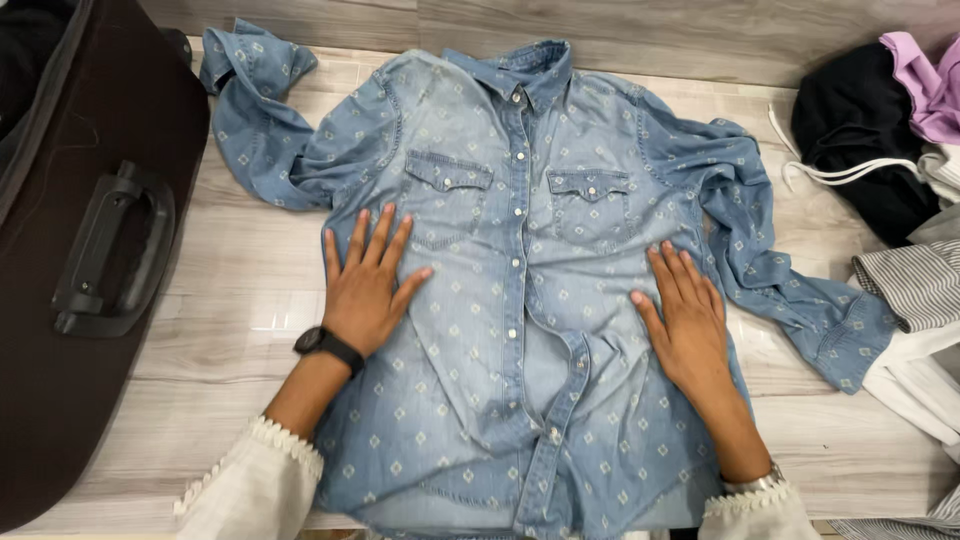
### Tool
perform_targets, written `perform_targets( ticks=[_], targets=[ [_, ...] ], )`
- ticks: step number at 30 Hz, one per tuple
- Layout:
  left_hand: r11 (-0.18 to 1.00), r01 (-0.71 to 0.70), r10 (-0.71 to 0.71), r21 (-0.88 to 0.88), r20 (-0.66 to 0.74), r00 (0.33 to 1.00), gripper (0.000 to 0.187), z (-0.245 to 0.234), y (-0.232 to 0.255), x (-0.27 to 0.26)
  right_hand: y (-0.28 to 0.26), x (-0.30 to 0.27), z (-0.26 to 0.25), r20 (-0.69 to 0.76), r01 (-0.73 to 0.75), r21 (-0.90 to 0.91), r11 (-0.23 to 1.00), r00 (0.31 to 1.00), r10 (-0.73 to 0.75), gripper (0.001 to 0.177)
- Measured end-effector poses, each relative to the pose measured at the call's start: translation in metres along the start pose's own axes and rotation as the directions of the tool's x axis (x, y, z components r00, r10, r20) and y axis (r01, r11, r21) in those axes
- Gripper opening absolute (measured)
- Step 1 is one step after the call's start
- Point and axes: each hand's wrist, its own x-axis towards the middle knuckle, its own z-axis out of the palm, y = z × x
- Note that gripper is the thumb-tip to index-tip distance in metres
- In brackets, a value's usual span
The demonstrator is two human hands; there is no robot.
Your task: The person folds a light blue denim shirt by buttoning it, smoothing the fabric, and folding it into a compact rectangle before placing it into an open suitcase. They then pick up a striped shirt, button it, and begin folding it in the same manner.
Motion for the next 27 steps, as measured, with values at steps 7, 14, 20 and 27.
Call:
perform_targets(
  ticks=[7,14,20,27],
  targets=[
    [0.999,0.03,-0.03,0.021,-0.013,0.999,0.07,0.02,-0.033,0.077,0.018,0.072,0.025,0.01,0.02,0.049,0.999,1.0,-0.021,0.06],
    [1.0,0.029,-0.029,0.002,-0.023,0.999,0.068,0.035,-0.064,0.138,0.036,0.146,0.044,-0.041,0.106,0.055,0.993,0.994,-0.104,0.058],
    [0.999,0.038,-0.038,-0.009,-0.028,0.999,0.066,0.038,-0.068,0.157,0.035,0.164,0.046,-0.185,0.13,0.092,0.987,0.976,-0.111,0.05],
    [1.0,0.02,-0.02,-0.005,-0.033,0.999,0.065,0.041,-0.073,0.134,0.033,0.137,0.042,-0.204,0.132,0.068,0.989,0.972,-0.115,0.041]
  ],
)
